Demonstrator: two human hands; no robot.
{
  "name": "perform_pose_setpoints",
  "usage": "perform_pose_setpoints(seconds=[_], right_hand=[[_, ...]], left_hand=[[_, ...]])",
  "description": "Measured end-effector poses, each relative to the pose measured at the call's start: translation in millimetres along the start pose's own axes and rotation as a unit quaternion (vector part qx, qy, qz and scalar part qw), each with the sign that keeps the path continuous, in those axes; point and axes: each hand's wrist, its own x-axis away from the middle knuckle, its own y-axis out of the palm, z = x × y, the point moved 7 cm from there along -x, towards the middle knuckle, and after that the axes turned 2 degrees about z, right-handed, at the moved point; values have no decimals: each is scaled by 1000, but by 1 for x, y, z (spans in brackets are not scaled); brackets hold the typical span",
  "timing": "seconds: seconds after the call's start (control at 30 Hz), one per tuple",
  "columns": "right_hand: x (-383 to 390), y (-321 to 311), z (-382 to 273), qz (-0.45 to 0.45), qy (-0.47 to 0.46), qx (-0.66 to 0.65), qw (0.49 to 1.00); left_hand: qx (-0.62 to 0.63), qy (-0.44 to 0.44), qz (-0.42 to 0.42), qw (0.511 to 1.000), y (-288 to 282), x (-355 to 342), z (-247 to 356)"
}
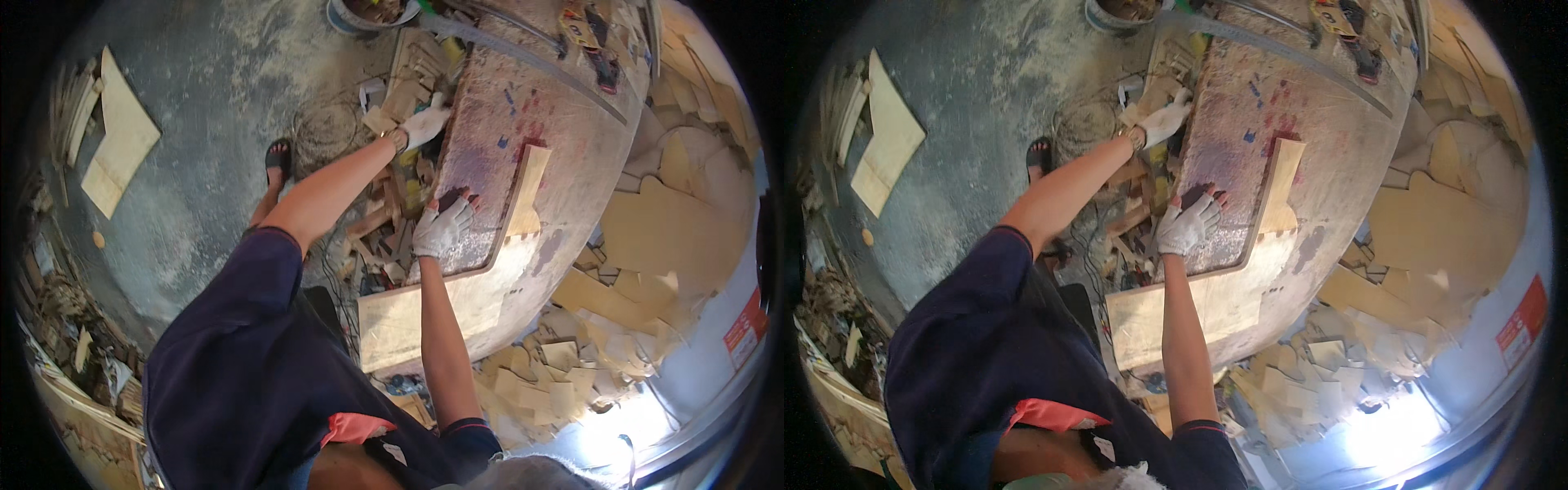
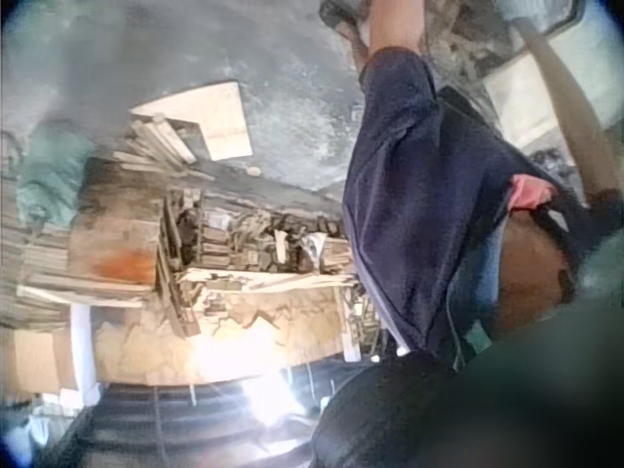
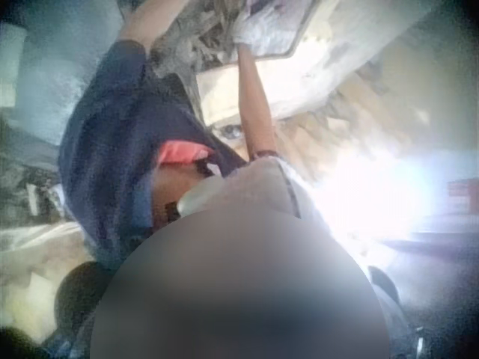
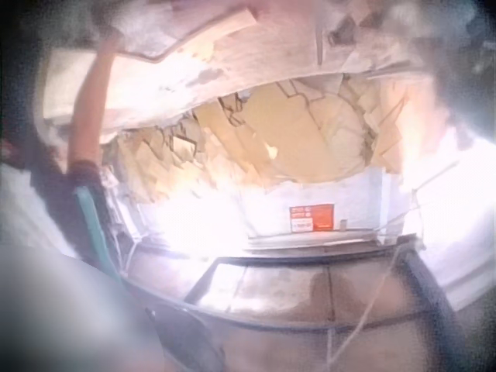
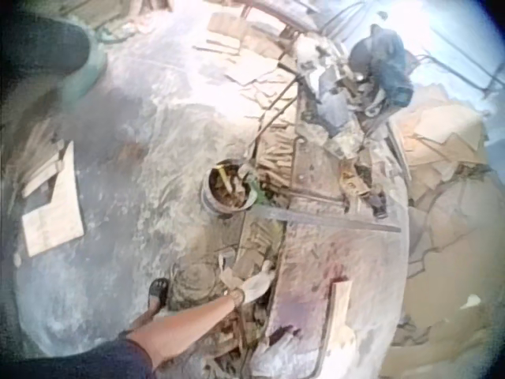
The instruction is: The person uses a jigsaw to cut a curved shape from a plywood sheet, then flips and repositions the piece. They use a hammer to tap the wood, then move to a table saw and guide the plywood through the blade to trim an edge.
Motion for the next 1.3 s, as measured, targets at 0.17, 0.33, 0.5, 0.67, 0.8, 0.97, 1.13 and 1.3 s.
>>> perform_pose_setpoints(seconds=[0.17,0.33,0.5,0.67,0.8,0.97,1.13,1.3], right_hand=[[-2,0,2,-13,28,-11,999],[0,2,10,-21,43,-31,998],[-2,-9,5,-27,57,-24,998],[-4,-18,12,-30,116,-69,990],[5,-11,20,23,113,-104,988],[7,-3,29,50,106,-162,980],[34,-22,43,56,203,-711,670],[232,-52,43,135,409,-745,509]], left_hand=[[-254,2,67,965,-14,31,21],[-386,383,341,766,-19,82,169],[-585,427,360,588,-40,-1,282],[-819,187,-2,543,-52,-103,283],[-831,231,10,507,1,-48,283],[-627,239,21,741,46,133,179],[-540,154,-20,827,81,294,54],[-549,177,-259,775,130,434,-55]])
